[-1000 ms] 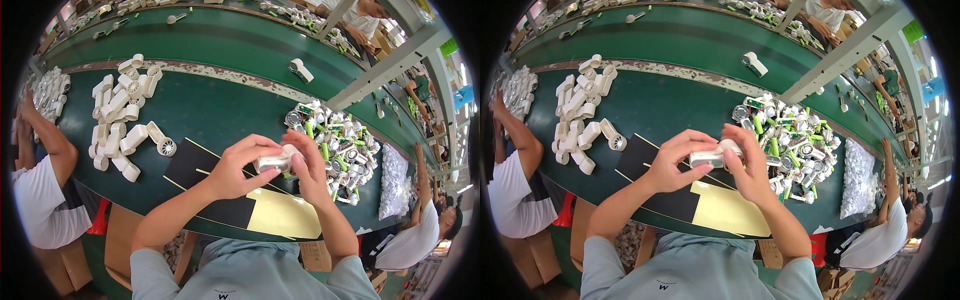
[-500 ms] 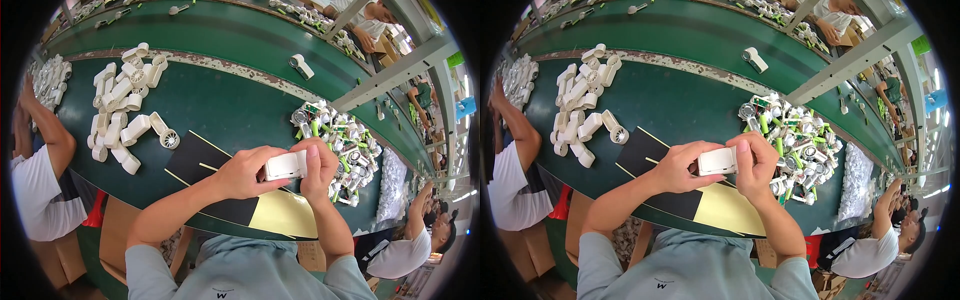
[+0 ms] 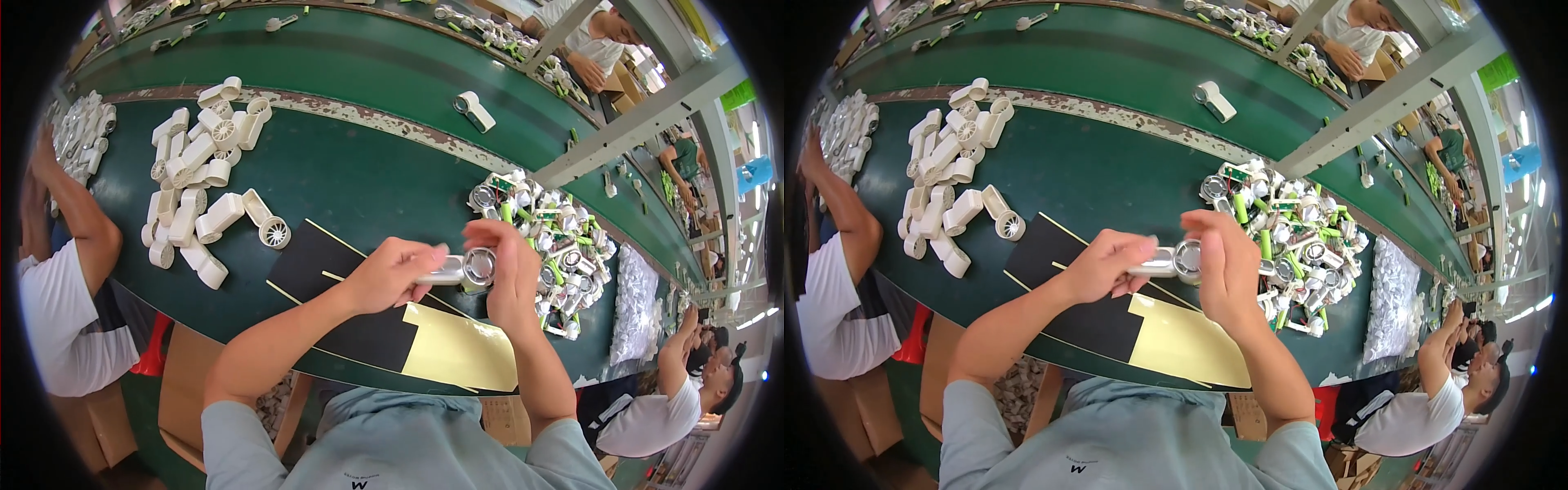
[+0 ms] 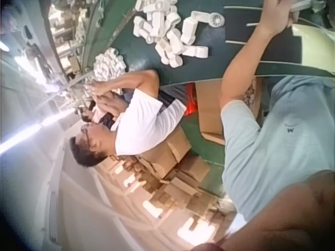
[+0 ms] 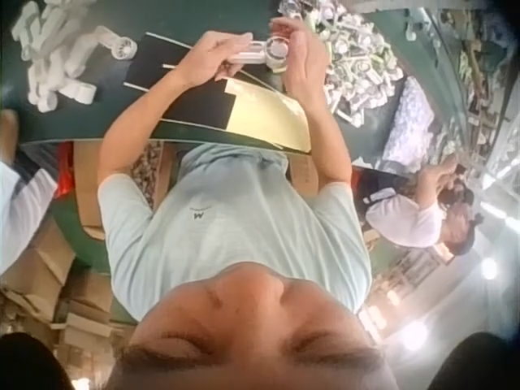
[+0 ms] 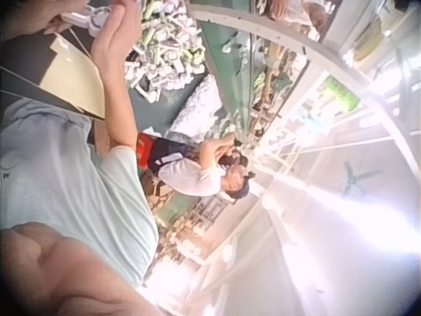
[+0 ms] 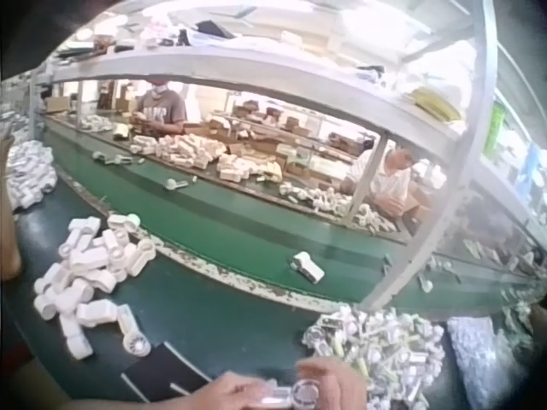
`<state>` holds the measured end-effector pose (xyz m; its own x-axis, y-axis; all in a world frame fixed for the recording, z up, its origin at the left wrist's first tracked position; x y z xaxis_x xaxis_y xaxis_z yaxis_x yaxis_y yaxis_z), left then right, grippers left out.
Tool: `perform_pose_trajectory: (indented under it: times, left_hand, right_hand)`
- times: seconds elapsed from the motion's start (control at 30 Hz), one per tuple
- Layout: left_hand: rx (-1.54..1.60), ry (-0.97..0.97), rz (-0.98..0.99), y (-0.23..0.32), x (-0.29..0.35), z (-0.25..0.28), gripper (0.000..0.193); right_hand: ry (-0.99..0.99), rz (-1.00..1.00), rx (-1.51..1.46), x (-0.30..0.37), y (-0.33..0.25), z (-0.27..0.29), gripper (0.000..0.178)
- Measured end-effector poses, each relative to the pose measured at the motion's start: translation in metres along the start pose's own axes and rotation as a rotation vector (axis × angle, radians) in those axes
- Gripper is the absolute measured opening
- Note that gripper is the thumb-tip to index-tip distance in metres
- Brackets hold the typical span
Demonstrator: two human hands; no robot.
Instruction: The person assembles portable fans by peeling adhesive pads, sticking them inside plastic casings, inserting internal fan and battery components, snapping the covers closed, and placing the assembled units onto the conveyor belt.
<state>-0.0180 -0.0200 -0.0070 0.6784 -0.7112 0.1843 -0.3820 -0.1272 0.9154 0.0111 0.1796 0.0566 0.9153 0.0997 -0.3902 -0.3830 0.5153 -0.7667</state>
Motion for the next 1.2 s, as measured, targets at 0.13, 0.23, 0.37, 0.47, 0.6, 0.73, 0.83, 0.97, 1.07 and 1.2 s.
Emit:
perform_pose_trajectory:
  times: [0.13,0.23,0.37,0.47,0.6,0.73,0.83,0.97,1.07,1.2]
  left_hand:
    - [0.236,-0.152,0.136,0.007,0.001,-0.007,0.068]
    - [0.165,-0.136,0.031,0.001,0.003,-0.014,0.047]
    - [-0.469,0.230,-0.669,-0.004,0.000,-0.023,0.054]
    - [-0.928,0.352,-0.997,-0.003,0.002,-0.025,0.060]
    - [-1.021,0.356,-1.107,0.000,0.010,-0.028,0.060]
    - [-0.982,0.336,-1.161,0.003,0.011,-0.027,0.059]
    - [-0.975,0.339,-1.177,0.002,0.010,-0.027,0.059]
    - [-0.971,0.346,-1.178,0.003,0.009,-0.028,0.058]
    - [-0.959,0.337,-1.173,0.003,0.008,-0.028,0.058]
    - [-0.938,0.345,-1.145,0.001,0.005,-0.025,0.055]
  right_hand:
    - [0.007,0.454,0.146,0.012,-0.010,0.002,0.024]
    - [0.061,0.490,0.100,0.010,-0.002,-0.006,0.014]
    - [0.217,0.231,-0.011,0.008,0.003,-0.006,0.020]
    - [0.240,0.305,0.019,0.011,0.001,-0.003,0.024]
    - [0.220,0.360,0.032,0.012,-0.005,-0.002,0.044]
    - [0.237,0.407,0.002,0.011,-0.010,-0.003,0.044]
    - [0.281,0.435,-0.039,0.010,-0.007,-0.004,0.031]
    - [0.281,0.437,-0.041,0.010,-0.005,-0.004,0.032]
    - [0.286,0.426,-0.041,0.011,-0.005,-0.003,0.032]
    - [0.247,0.360,-0.003,0.011,-0.003,-0.005,0.040]
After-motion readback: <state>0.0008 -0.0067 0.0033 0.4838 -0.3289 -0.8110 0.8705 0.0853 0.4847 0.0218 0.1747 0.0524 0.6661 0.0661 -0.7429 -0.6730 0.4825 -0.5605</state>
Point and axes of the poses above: each hand's wrist, its own x-axis away from the middle knuckle, its own z-axis out of the back of the hand, y = z × x, the point moved 1 cm from there along -x, towards the middle knuckle, and after that the axes turned 1 degree about z, right-handed, at the moved point
